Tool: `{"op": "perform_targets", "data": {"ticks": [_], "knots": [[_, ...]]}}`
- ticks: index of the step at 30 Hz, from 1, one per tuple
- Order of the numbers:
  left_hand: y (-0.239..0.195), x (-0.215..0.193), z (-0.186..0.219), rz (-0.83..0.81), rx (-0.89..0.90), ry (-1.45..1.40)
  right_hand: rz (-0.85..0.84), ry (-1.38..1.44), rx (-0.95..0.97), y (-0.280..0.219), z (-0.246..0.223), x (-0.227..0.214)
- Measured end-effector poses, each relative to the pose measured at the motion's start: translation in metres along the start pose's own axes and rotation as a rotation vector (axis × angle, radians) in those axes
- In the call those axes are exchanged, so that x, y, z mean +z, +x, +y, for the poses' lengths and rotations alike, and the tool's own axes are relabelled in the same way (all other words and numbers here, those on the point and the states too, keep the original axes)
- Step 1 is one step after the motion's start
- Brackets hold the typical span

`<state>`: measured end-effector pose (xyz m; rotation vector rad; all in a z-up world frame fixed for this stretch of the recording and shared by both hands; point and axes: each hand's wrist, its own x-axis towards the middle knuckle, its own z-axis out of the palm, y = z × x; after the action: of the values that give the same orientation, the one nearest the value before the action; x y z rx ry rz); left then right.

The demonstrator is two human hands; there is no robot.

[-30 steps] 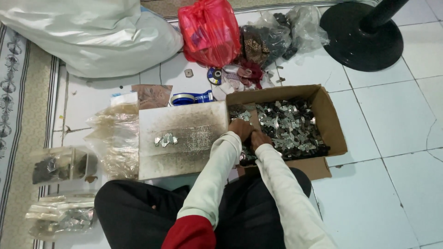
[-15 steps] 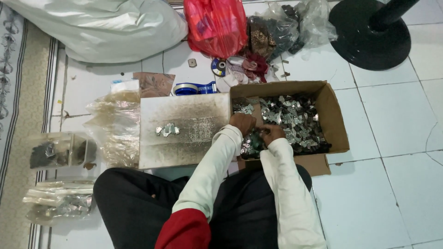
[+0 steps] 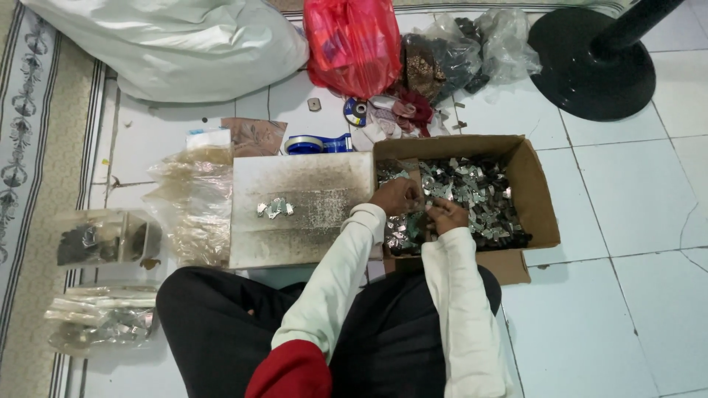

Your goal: The person sits on the floor and sorts small metallic hardware pieces from a cardboard box onto a white board. They pick up individual pieces, inspect them, and place them in a small pile on the board.

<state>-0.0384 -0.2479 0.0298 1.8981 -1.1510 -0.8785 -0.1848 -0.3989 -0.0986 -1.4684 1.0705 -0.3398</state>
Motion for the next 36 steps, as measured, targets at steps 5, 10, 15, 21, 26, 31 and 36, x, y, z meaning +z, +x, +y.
{"op": "perform_targets", "data": {"ticks": [5, 10, 15, 21, 26, 31, 36], "knots": [[0.009, 0.003, -0.013, -0.031, 0.034, 0.043, -0.045, -0.032, 0.059, -0.018, -0.024, 0.009], [0.04, 0.029, -0.059, -0.004, 0.009, 0.068, -0.066, -0.194, 0.075, -0.008, -0.015, 0.007], [0.03, 0.022, -0.046, 0.04, 0.004, 0.015, -0.06, -0.075, 0.027, -0.016, -0.018, 0.007], [0.031, 0.029, -0.059, 0.238, 0.059, -0.213, 0.044, 0.116, -0.086, -0.011, -0.024, 0.006], [-0.033, 0.008, -0.043, 0.449, -0.04, -0.553, 0.041, 0.143, -0.145, -0.027, -0.041, 0.018], [-0.09, -0.031, -0.087, 0.66, -0.133, -0.392, 0.002, 0.129, -0.314, -0.09, -0.104, 0.051], [-0.154, -0.08, -0.117, 0.785, -0.419, -0.432, -0.284, 0.003, -0.277, -0.13, -0.121, 0.137]]}}
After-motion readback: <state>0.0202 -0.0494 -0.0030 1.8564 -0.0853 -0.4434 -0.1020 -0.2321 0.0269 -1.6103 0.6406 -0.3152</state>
